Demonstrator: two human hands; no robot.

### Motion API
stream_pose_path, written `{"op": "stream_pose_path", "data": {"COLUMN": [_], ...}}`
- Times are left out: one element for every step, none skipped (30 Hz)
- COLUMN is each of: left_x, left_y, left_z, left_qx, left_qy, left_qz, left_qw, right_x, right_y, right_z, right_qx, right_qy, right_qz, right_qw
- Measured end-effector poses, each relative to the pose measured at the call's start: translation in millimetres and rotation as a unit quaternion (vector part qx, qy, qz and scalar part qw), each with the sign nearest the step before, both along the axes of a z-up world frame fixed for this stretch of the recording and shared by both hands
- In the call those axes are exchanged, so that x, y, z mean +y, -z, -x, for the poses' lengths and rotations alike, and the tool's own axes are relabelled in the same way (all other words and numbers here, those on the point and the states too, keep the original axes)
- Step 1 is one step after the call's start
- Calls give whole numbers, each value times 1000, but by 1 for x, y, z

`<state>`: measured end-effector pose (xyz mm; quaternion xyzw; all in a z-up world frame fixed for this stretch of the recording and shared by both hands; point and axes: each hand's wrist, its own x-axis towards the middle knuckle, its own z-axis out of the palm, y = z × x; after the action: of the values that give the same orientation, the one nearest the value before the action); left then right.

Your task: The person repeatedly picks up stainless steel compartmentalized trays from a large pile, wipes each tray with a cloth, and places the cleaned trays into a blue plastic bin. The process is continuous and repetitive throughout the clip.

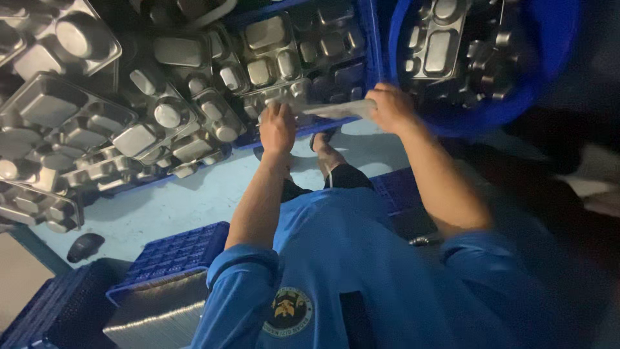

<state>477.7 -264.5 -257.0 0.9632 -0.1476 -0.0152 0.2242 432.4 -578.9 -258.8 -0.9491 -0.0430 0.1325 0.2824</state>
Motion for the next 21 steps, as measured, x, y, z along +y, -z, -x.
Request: {"op": "stream_pose_path", "data": {"left_x": [4,8,12,13,10,10,0,-13,-24,-38,-48,-55,-56,-57,-54,-47,-43,-39,-36,-34,-33], "left_y": [13,27,41,55,70,81,98,114,126,138,149,157,161,164,165,163,159,155,149,145,142], "left_z": [3,9,15,17,19,27,27,32,49,50,47,51,53,56,58,58,58,57,56,56,57], "left_qx": [22,45,69,106,142,181,220,258,289,308,317,328,334,327,321,313,340,368,395,405,411], "left_qy": [-12,-23,-34,-60,-85,-112,-147,-187,-216,-237,-298,-356,-412,-393,-374,-354,-341,-326,-311,-223,-133], "left_qz": [14,27,41,76,110,141,108,77,197,317,382,441,494,479,463,447,421,394,367,376,382], "left_qw": [1000,998,996,990,980,967,958,945,912,865,815,756,689,713,737,760,769,776,783,803,817], "right_x": [-6,-9,-12,-11,-9,-2,11,23,46,69,87,107,125,137,142,146,147,145,140,136,133], "right_y": [8,17,26,37,49,60,73,84,94,105,111,115,118,120,121,123,127,132,138,146,156], "right_z": [-2,-2,-3,-8,-14,-16,-21,-22,-17,-25,-25,-11,-1,8,16,23,29,31,32,31,30], "right_qx": [5,12,72,131,188,172,155,137,202,260,225,194,218,241,253,262,269,293,317,341,355], "right_qy": [12,25,51,80,108,185,261,328,350,372,302,234,241,246,281,315,347,357,366,373,389], "right_qz": [-3,-5,0,4,9,-78,-162,-241,-216,-190,-178,-164,-198,-232,-303,-372,-437,-445,-451,-456,-488], "right_qw": [1000,1000,996,988,976,964,939,903,889,871,909,939,925,910,875,833,785,767,750,732,696]}}
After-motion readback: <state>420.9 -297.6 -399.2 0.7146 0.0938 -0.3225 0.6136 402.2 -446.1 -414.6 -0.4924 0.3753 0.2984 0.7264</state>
